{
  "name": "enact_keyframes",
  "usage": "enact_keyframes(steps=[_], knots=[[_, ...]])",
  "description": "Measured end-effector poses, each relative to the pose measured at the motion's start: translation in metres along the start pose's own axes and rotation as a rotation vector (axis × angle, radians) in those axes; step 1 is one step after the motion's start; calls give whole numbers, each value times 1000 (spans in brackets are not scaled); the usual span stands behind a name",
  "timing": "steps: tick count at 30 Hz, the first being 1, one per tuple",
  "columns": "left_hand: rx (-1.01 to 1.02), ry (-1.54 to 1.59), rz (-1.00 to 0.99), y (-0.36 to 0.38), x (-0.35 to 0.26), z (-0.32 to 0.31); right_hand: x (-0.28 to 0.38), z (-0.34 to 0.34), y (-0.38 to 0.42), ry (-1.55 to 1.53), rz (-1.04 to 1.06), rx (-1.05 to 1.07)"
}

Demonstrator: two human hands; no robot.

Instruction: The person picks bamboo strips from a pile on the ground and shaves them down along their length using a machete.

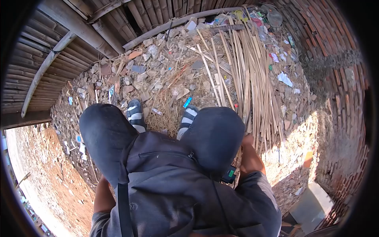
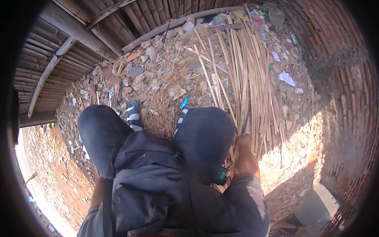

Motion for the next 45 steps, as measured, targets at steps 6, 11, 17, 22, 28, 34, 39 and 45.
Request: enact_keyframes(steps=[6,11,17,22,28,34,39,45], knots=[[2,25,8,4,9,1,-13,-14,-13,14,-10,37],[-4,36,18,11,15,5,-9,-13,-10,106,9,31],[-2,49,27,13,17,9,-12,1,-9,80,53,46],[2,75,31,18,23,8,-24,8,-9,-4,84,-44],[17,131,22,11,34,15,-58,2,-3,-35,65,-32],[63,232,12,17,40,20,-95,26,32,-50,82,-150],[127,443,-12,15,47,27,-137,52,74,-177,29,-228],[118,619,-146,16,18,39,-166,91,115,-225,36,-398]])
Point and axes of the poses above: each hand's wrist, its own y-axis away from the middle knuckle, its own z-axis out of the back of the hand, x = y × z, the point moved 6 cm from there along -y, towards the middle knuckle, and after that the axes turned 7 degrees about z, right-handed, at the moved point
